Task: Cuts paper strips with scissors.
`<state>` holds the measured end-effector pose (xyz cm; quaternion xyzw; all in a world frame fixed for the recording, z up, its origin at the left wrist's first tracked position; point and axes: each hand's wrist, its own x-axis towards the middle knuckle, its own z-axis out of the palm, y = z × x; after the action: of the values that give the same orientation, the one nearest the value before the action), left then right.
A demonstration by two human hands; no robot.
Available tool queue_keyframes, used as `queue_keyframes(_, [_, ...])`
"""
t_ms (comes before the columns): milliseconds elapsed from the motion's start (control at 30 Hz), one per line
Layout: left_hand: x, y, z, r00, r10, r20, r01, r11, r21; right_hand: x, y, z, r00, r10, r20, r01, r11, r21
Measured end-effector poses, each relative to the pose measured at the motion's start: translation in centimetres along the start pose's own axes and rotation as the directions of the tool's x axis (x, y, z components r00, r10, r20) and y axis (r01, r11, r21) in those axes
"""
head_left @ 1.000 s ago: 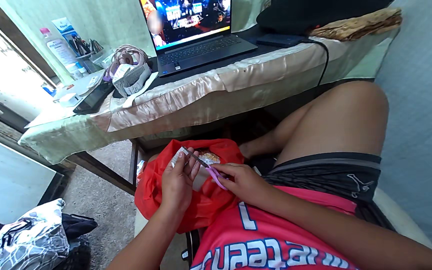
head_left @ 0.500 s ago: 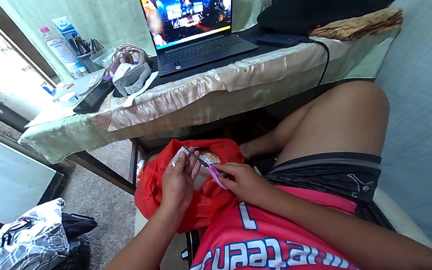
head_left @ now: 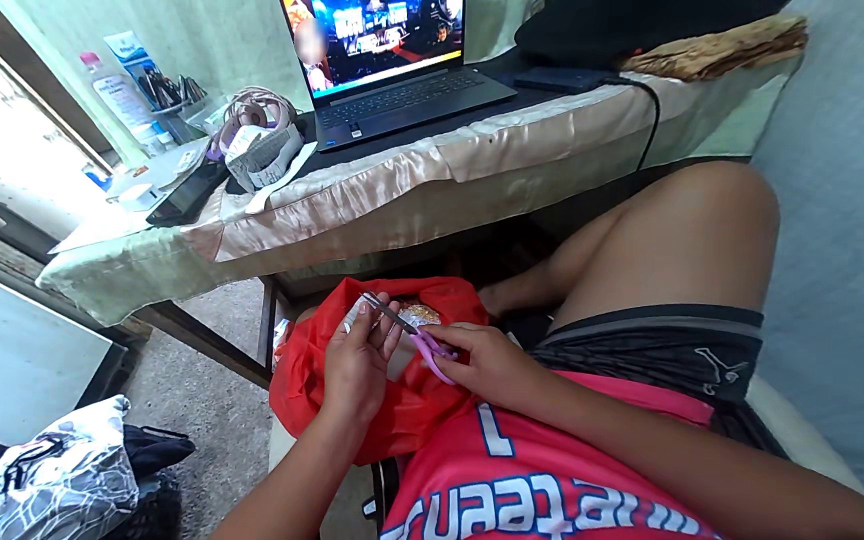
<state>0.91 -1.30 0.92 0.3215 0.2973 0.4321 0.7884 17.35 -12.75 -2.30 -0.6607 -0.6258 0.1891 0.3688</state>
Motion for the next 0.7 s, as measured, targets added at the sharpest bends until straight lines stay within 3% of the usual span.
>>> queue_keyframes(700, [-0.12, 0.04, 0.06, 1.000, -0.014, 0.006, 0.014, 1.000, 0.004, 0.03, 0.22, 0.19, 1.000, -0.008, -0.006, 0.008, 1.000, 0.001])
